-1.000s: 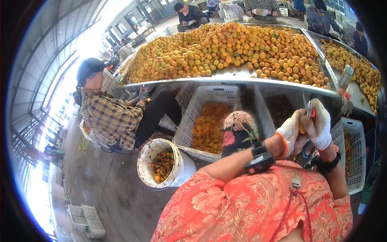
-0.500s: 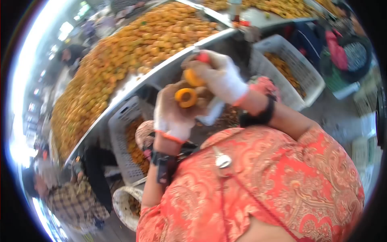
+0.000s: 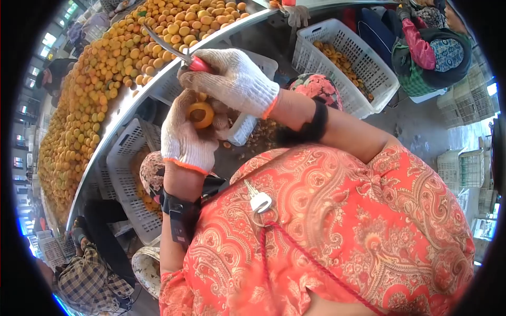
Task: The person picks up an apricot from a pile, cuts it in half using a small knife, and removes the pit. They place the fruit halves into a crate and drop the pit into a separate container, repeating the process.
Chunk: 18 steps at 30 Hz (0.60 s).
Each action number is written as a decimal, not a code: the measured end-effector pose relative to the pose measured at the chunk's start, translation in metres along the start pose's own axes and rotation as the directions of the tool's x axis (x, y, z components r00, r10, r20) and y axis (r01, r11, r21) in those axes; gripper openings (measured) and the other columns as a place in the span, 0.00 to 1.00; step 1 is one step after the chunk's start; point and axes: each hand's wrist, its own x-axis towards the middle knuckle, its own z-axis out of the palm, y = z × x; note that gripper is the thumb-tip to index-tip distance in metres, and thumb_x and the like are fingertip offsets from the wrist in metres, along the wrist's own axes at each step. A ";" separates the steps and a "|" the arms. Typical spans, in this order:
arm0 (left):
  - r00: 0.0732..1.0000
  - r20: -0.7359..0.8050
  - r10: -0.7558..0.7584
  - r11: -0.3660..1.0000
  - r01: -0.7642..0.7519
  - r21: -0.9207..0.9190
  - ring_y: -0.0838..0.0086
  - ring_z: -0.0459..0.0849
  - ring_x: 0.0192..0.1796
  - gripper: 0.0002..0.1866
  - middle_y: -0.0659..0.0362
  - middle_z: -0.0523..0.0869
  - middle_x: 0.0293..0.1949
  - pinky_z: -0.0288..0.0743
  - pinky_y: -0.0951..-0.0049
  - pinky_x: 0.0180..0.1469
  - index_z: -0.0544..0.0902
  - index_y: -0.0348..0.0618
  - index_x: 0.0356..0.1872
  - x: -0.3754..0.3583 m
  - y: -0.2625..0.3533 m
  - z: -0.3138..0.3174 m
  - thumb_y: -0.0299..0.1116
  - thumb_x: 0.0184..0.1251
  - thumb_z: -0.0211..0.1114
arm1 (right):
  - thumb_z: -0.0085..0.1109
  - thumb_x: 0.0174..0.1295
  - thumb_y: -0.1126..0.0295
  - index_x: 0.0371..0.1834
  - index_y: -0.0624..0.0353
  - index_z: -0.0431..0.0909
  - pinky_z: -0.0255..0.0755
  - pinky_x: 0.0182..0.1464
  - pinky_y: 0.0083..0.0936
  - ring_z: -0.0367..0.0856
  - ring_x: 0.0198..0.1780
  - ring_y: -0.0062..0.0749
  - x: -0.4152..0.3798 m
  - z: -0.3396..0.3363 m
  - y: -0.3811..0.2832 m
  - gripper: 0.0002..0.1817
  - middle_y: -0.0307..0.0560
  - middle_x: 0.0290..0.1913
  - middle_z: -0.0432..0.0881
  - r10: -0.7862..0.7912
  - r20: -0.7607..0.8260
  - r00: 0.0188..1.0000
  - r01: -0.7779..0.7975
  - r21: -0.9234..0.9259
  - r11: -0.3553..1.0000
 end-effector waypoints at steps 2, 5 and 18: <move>1.000 -0.023 0.005 1.000 -0.005 -0.016 0.67 0.84 0.32 0.13 0.58 0.85 0.36 0.79 0.72 0.30 0.78 0.48 0.46 -0.002 0.001 0.003 0.45 0.72 0.59 | 0.66 0.63 0.60 0.39 0.60 0.81 0.78 0.35 0.31 0.86 0.31 0.31 0.003 0.005 0.011 0.14 0.48 0.28 0.84 -0.149 -0.042 0.988 0.149 0.002 0.989; 0.978 -0.210 -0.003 0.997 -0.014 -0.078 0.64 0.82 0.30 0.19 0.55 0.84 0.33 0.73 0.68 0.29 0.79 0.46 0.45 -0.012 -0.006 0.026 0.52 0.73 0.55 | 0.64 0.63 0.61 0.37 0.60 0.81 0.78 0.33 0.34 0.86 0.29 0.38 0.000 -0.001 -0.001 0.12 0.55 0.28 0.83 -0.223 0.054 0.973 0.228 -0.315 0.921; 0.978 -0.154 0.141 0.876 -0.196 -0.441 0.63 0.84 0.35 0.14 0.59 0.85 0.37 0.81 0.59 0.42 0.80 0.52 0.41 -0.022 -0.006 0.024 0.51 0.72 0.61 | 0.64 0.63 0.75 0.50 0.61 0.75 0.77 0.40 0.25 0.81 0.35 0.23 -0.043 0.022 -0.029 0.14 0.46 0.34 0.83 -0.136 0.017 0.991 0.133 -0.338 0.932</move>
